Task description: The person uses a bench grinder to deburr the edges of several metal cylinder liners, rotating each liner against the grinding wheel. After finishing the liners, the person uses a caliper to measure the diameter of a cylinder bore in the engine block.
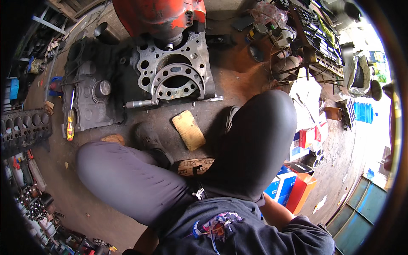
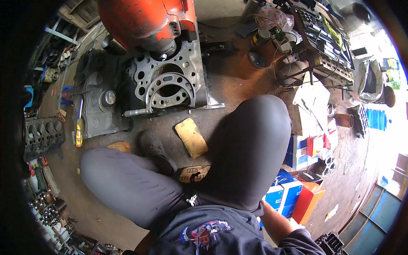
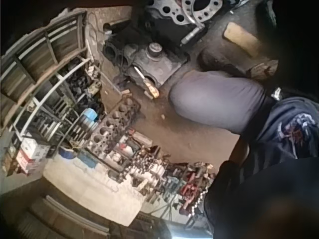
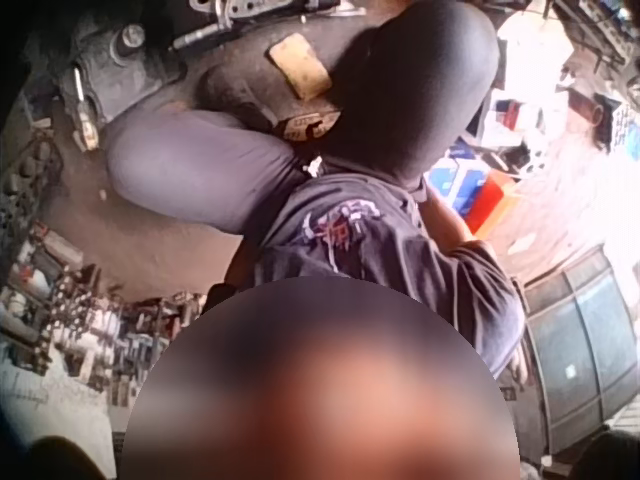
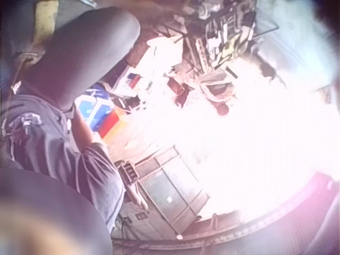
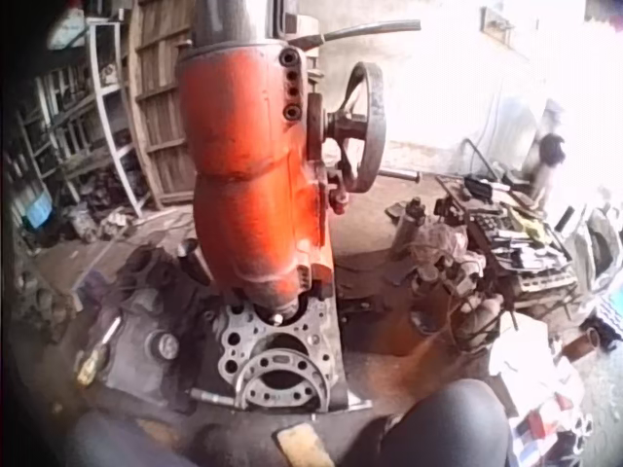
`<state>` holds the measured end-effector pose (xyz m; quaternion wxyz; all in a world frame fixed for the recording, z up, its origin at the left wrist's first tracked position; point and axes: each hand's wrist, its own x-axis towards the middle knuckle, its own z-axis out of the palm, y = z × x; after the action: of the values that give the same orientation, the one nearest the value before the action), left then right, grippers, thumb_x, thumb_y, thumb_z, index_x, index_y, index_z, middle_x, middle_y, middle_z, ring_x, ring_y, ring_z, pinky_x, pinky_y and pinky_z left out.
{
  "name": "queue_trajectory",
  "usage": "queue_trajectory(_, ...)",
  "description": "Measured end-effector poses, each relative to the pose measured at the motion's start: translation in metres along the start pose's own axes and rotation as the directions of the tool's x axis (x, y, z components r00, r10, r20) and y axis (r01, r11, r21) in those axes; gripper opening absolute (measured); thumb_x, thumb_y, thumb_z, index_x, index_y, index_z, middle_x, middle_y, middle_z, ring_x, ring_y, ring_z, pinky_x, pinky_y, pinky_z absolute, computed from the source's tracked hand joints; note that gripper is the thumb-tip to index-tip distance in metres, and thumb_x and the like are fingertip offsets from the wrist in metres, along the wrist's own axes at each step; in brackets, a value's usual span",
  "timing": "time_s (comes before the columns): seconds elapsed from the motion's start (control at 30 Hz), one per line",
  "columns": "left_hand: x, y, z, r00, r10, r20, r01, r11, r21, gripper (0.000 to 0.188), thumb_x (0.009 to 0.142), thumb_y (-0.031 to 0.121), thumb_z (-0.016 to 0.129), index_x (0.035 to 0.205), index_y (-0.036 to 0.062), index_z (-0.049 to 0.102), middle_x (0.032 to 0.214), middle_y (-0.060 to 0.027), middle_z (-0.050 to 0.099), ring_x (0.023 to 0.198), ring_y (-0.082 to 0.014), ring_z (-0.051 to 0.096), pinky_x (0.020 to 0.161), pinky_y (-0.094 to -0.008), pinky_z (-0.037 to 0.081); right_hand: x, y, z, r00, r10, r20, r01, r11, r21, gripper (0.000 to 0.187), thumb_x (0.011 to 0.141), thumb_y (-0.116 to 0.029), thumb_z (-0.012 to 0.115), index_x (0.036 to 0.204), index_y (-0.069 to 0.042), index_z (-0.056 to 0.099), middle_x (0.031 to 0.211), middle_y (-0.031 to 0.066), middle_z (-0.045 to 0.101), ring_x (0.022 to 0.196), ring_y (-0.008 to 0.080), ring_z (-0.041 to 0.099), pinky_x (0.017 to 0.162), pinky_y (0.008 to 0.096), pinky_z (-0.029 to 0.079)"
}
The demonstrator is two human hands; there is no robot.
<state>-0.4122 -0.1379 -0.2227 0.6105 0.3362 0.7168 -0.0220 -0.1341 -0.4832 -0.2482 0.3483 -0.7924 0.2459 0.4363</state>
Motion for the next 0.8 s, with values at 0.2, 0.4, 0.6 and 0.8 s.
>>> queue_trajectory(0.2,0.004,0.020,0.002,0.999,-0.035,-0.022,0.036,0.999,0.027,0.037,0.093,0.023,0.057,0.124,0.0022,0.060,0.125,-0.0110,0.063,0.116,-0.0239,0.058,0.102,-0.0402,0.044,0.031,-0.027,-0.009,0.998,0.003,-0.061,-0.001,0.999,0.034,0.052,0.102,-0.039,0.047,0.138,-0.003,0.053,0.131,0.0151,0.062,0.117,0.0253,0.059,0.096,0.0400,0.052)
queue_trajectory(0.4,0.017,0.055,0.009,0.996,-0.077,-0.034,0.079,0.996,0.050,0.040,0.094,0.025,0.057,0.126,0.0021,0.060,0.128,-0.0112,0.062,0.119,-0.0241,0.057,0.103,-0.0404,0.043,0.028,-0.041,0.001,0.993,0.069,-0.094,-0.062,0.995,0.083,0.054,0.102,-0.042,0.046,0.139,-0.003,0.052,0.133,0.0150,0.061,0.119,0.0257,0.059,0.097,0.0405,0.052)
queue_trajectory(0.6,0.032,0.068,0.009,0.999,-0.052,-0.014,0.052,0.997,0.065,0.042,0.094,0.027,0.056,0.129,0.0020,0.060,0.130,-0.0113,0.062,0.121,-0.0242,0.057,0.105,-0.0406,0.043,0.021,-0.031,0.014,0.993,0.071,-0.090,-0.062,0.993,0.103,0.056,0.103,-0.044,0.046,0.141,-0.003,0.051,0.135,0.0148,0.060,0.121,0.0262,0.058,0.099,0.0410,0.051)
queue_trajectory(0.8,0.060,0.077,0.009,0.998,0.039,0.054,-0.041,0.998,0.050,0.045,0.095,0.028,0.055,0.131,0.0019,0.060,0.133,-0.0114,0.062,0.124,-0.0244,0.057,0.107,-0.0409,0.042,0.031,-0.026,0.019,0.992,-0.027,-0.123,0.045,0.989,0.144,0.059,0.103,-0.047,0.045,0.143,-0.004,0.049,0.137,0.0146,0.059,0.123,0.0266,0.057,0.100,0.0415,0.051)
